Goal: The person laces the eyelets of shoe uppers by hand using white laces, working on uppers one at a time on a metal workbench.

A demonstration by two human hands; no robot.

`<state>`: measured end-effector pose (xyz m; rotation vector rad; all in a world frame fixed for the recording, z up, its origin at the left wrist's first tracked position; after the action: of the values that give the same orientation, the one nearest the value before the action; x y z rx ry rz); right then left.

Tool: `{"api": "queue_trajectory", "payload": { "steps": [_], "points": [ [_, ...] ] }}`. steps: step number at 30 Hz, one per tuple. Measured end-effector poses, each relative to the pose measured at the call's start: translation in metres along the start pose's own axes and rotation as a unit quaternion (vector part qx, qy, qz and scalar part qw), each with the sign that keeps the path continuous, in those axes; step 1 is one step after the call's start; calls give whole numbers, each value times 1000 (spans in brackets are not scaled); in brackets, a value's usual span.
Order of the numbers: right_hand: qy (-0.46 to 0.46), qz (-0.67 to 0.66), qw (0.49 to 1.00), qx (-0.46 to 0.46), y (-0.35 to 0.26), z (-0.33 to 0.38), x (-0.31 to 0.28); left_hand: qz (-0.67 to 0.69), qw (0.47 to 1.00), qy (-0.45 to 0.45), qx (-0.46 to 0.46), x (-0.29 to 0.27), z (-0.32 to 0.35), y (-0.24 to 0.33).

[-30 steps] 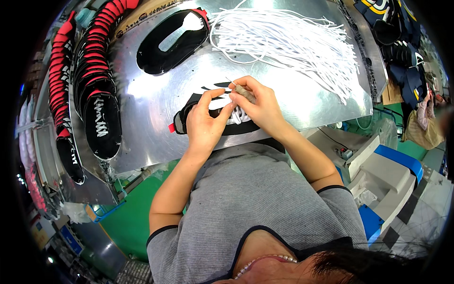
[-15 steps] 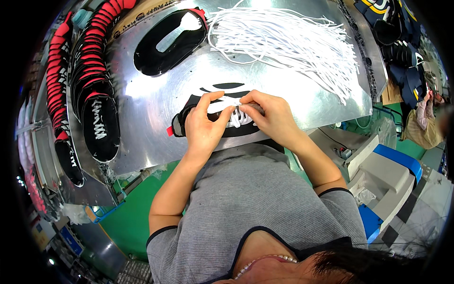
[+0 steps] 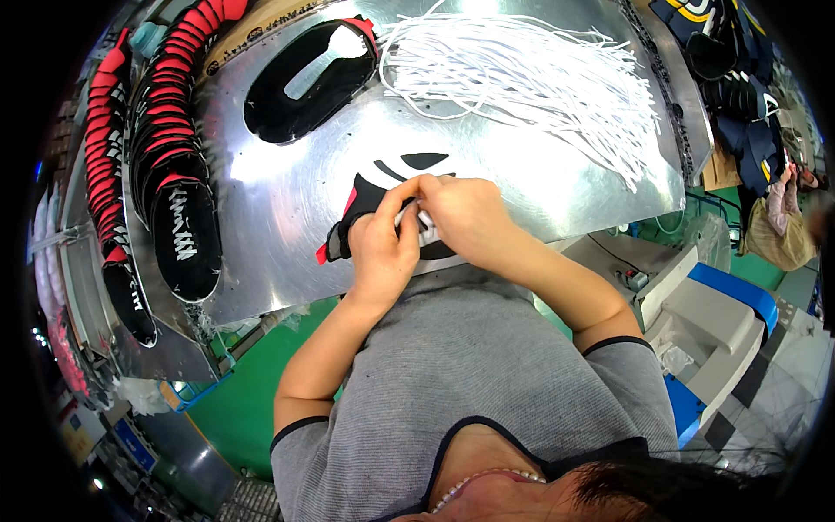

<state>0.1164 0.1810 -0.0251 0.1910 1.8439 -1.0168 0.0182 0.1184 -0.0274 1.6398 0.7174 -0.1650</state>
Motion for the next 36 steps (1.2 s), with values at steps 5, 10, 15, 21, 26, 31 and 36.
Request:
{"api": "queue_trajectory", "payload": {
  "steps": [5,10,15,21,26,31,36],
  "points": [
    [-3,-29,1000,7,0,-1,-7,30,999,10,-11,-8,-5,-5],
    [-50,-79,991,93,14,3,-45,162,982,-3,-99,-8,-12,-22],
    [7,-264,951,158,41,-3,-36,76,997,-30,-13,-3,-16,-4],
    [1,-357,903,238,64,-4,0,76,996,-46,-28,-4,-16,0],
    [23,-352,914,201,63,-5,1,31,998,-30,-40,-2,-16,-3],
    [74,-329,922,191,63,-3,-5,-65,998,1,24,1,-22,8],
    [103,-278,940,171,60,-1,-9,139,982,-107,-71,4,-22,-8]
  ]
}}
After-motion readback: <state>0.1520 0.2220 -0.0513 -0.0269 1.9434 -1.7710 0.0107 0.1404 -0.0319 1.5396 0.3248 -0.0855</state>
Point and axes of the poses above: each hand's wrist, its own z-axis away from the middle knuckle, its own x-axis out of the palm, y = z × x, the point moved 8 cm from there along -z, towards the middle knuckle, and after that the axes turned 8 degrees about x, right-handed, at the moved point
